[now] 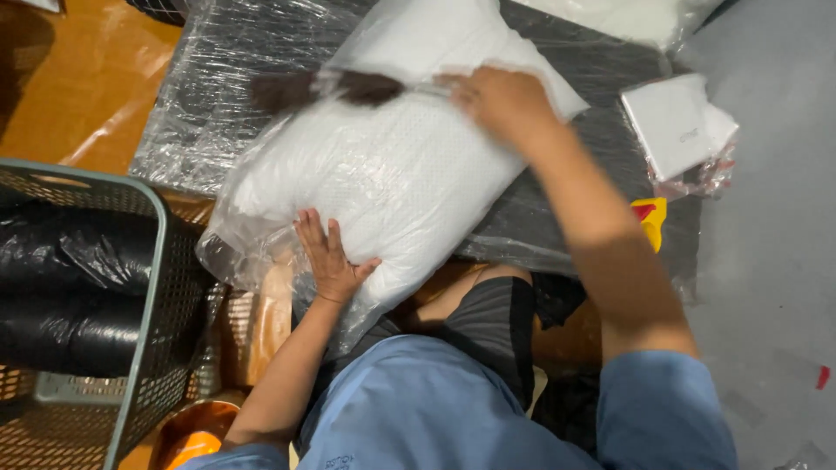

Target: The person wraps a white pillow in bubble wrap, smooths the surface, and uses a feather duster to brush the wrapped pillow. They then gather the bubble wrap edges and tie the bundle with a plastic tie.

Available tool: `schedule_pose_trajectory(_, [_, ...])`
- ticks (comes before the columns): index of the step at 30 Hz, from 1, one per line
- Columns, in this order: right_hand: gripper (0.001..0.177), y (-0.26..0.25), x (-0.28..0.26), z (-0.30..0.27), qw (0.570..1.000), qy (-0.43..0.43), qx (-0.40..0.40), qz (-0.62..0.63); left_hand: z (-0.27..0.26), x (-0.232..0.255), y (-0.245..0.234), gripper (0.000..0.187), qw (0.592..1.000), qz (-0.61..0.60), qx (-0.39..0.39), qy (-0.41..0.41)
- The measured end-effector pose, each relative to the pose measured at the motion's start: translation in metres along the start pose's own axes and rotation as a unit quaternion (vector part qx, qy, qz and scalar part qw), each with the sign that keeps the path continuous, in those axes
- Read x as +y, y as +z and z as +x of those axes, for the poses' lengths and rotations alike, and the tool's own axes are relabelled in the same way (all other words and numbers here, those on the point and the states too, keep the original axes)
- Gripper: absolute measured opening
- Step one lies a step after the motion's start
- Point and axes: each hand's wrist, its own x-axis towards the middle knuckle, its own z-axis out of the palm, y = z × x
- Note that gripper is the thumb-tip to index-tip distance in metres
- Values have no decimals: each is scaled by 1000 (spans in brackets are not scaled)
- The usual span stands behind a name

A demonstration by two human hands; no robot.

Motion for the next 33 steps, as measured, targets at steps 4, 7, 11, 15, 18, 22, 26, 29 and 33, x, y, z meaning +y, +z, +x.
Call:
schedule_pose_trajectory(4, [35,17,109,56,894,174,284,-300,1,0,-1,103,1000,-4,1,6])
schedule_pose_trajectory(7, [27,8,72,27,869,137,374,-293,0,-1,1,103,1000,-7,0,2])
schedule_pose_trajectory(11, [52,-10,-53,-45,984,-21,63,-165,1,-1,2,102,1000,-10,-4,-3])
schedule_pose_trajectory(15, [41,16,-72,-87,974,-182,131,-40,-7,-15,21,111,1000,6,27,-3])
schedule_pose_trajectory(18, [39,32,-24,-72,990,-88,95,-59,-10,-18,20,113,1000,1,28,1])
schedule_pose_trajectory(22, [32,73,134,-39,955,106,273,-53,-3,-12,17,111,999,-6,36,11])
schedule_pose_trajectory(26, [30,76,196,-68,876,169,404,-200,-2,-11,15,110,999,-12,44,13])
schedule_pose_trajectory(29, [36,82,172,-97,919,134,355,109,-4,-13,17,109,999,-5,40,18])
schedule_pose_trajectory(33, [36,149,200,-126,930,231,264,110,-3,-12,15,110,999,-1,36,27])
